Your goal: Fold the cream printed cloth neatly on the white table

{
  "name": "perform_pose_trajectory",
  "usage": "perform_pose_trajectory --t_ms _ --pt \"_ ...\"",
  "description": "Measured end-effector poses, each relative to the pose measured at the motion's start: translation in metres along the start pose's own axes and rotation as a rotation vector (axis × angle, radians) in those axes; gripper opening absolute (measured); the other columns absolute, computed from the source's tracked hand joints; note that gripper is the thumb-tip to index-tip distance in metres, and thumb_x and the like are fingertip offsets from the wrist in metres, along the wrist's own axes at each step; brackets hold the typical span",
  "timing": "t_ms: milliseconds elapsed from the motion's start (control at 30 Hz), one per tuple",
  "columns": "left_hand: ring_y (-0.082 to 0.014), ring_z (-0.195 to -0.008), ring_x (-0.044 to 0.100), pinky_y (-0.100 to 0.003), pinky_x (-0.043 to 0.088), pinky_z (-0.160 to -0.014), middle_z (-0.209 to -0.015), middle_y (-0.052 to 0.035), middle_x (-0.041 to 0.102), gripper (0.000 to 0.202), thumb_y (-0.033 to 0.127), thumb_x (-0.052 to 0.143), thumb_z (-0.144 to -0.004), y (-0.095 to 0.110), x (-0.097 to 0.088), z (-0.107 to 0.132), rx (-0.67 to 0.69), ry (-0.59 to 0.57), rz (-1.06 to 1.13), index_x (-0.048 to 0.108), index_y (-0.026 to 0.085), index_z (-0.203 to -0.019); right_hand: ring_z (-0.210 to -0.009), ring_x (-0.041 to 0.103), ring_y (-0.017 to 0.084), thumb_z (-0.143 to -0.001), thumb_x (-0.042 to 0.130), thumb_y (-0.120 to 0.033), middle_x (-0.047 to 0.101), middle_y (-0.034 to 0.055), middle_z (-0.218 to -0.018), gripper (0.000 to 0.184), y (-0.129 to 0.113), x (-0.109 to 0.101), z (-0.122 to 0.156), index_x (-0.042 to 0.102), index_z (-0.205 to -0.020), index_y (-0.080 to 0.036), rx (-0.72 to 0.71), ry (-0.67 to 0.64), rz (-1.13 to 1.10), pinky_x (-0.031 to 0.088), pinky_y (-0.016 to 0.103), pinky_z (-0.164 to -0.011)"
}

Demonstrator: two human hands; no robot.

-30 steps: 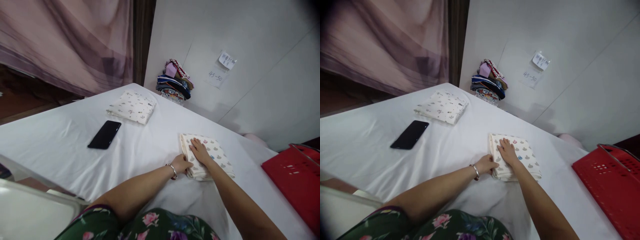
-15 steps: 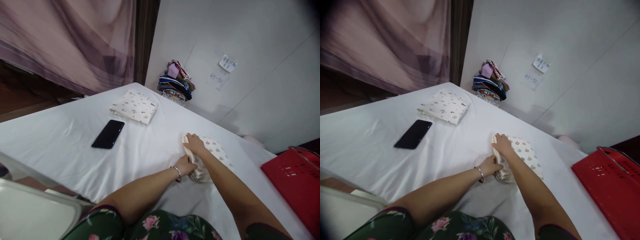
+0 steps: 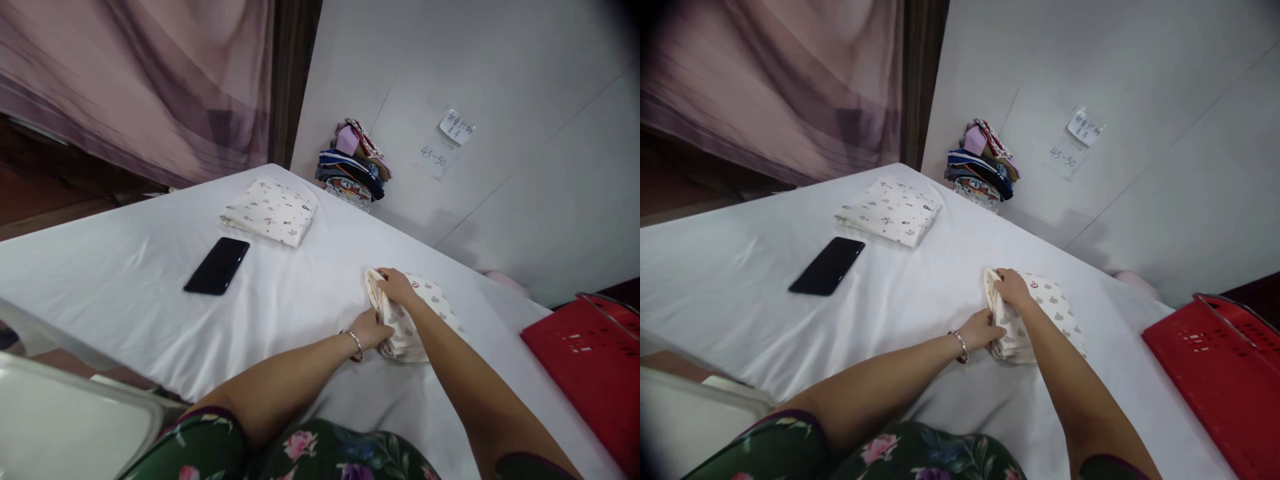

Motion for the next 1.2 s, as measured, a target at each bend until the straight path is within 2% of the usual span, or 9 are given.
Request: perform_pose_trajectory --t_ms 200,300,400,500,600,767,933,1067,1200 --pt "-0.0223 -0.077 0.063 -0.026 0.048 -0.060 -0.086 -0.0094 0.067 0.034 0.030 0.062 -0.064 0.001 0.001 0.001 -0.010 -0.020 0.017 0.057 0.013 -0.093 -0.107 0.047 0.028 -0.079 0.050 -0.036 0.052 0.0144 -0.114 0.041 -0.023 0.009 0.008 0.053 -0.115 -0.017 -0.014 0.067 0.063 0.037 0.036 -0.086" --pt "-0.0224 -0.077 0.063 -0.027 0.049 -0.059 -0.088 -0.0097 0.067 0.034 0.029 0.062 -0.064 0.002 0.001 0.002 -0.014 -0.023 0.031 0.057 0.013 -0.094 -0.101 0.052 0.025 -0.081 0.048 -0.046 0.056 0.0104 -0.109 0.041 -0.016 0.006 0.006 0.056 -0.111 -0.020 -0.024 0.067 0.025 0.039 0.033 -0.085" --pt "-0.0219 -0.079 0.063 -0.025 0.050 -0.059 -0.092 -0.0095 0.066 0.035 0.028 0.063 -0.063 0.004 0.002 0.002 0.006 -0.028 0.051 0.057 0.013 -0.094 -0.099 0.054 0.019 -0.088 0.031 -0.050 0.056 0.0083 -0.115 0.048 0.005 -0.002 0.006 0.052 -0.119 -0.019 -0.012 0.110 -0.034 0.040 0.029 -0.086" --pt "-0.0205 -0.074 0.064 -0.024 0.049 -0.052 -0.094 -0.0107 0.066 0.037 0.027 0.063 -0.063 0.002 0.002 0.002 -0.039 -0.044 0.076 0.055 0.011 -0.095 -0.122 0.039 0.020 -0.090 0.023 -0.047 0.042 0.0105 -0.135 0.054 0.021 -0.002 0.010 0.040 -0.131 -0.015 -0.017 0.189 -0.059 0.032 0.031 -0.098" --pt "-0.0186 -0.070 0.064 -0.021 0.049 -0.047 -0.093 -0.0103 0.065 0.036 0.026 0.063 -0.063 0.001 0.003 0.003 -0.084 -0.062 0.094 0.054 0.011 -0.095 -0.134 0.019 0.021 -0.089 0.028 -0.047 0.029 0.0085 -0.144 0.056 0.023 0.018 0.014 0.036 -0.135 -0.016 -0.050 0.125 -0.064 0.017 0.040 -0.107" --pt "-0.0180 -0.073 0.063 -0.021 0.050 -0.046 -0.096 -0.0096 0.064 0.036 0.026 0.064 -0.063 0.004 0.002 0.005 -0.094 -0.069 0.128 0.052 0.012 -0.094 -0.135 0.015 0.021 -0.089 0.028 -0.050 0.023 0.0076 -0.147 0.056 0.025 0.026 0.015 0.036 -0.135 -0.019 -0.041 0.040 -0.154 0.013 0.042 -0.108" --pt "-0.0190 -0.074 0.063 -0.023 0.051 -0.049 -0.095 -0.0109 0.063 0.033 0.023 0.064 -0.065 0.001 0.003 0.001 -0.089 -0.080 0.174 0.050 0.013 -0.093 -0.136 0.009 0.023 -0.091 0.025 -0.047 0.018 0.0087 -0.148 0.054 0.069 0.003 0.022 0.037 -0.135 -0.018 0.075 0.204 -0.065 0.011 0.045 -0.107" --pt "-0.0193 -0.075 0.063 -0.024 0.052 -0.049 -0.095 -0.0125 0.062 0.033 0.025 0.064 -0.066 -0.005 0.005 -0.003 -0.085 -0.093 0.201 0.049 0.012 -0.092 -0.135 0.012 0.023 -0.090 0.026 -0.047 0.020 0.0086 -0.148 0.055 0.117 0.015 0.026 0.032 -0.137 -0.018 0.218 0.157 0.037 0.010 0.047 -0.107" --pt "-0.0208 -0.077 0.063 -0.026 0.053 -0.050 -0.095 -0.0112 0.061 0.032 0.026 0.063 -0.067 -0.011 0.007 -0.007 -0.085 -0.100 0.195 0.048 0.013 -0.091 -0.135 0.014 0.023 -0.090 0.026 -0.048 0.021 0.0081 -0.147 0.056 0.132 0.030 0.022 0.030 -0.138 -0.019 0.241 0.132 0.019 0.010 0.048 -0.107"
Point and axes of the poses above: each hand's wrist, its own z-axis away from the middle knuckle, its own x-axis out of the palm, y = z × x, the point moved 7 cm from there along -z, towards the middle knuckle
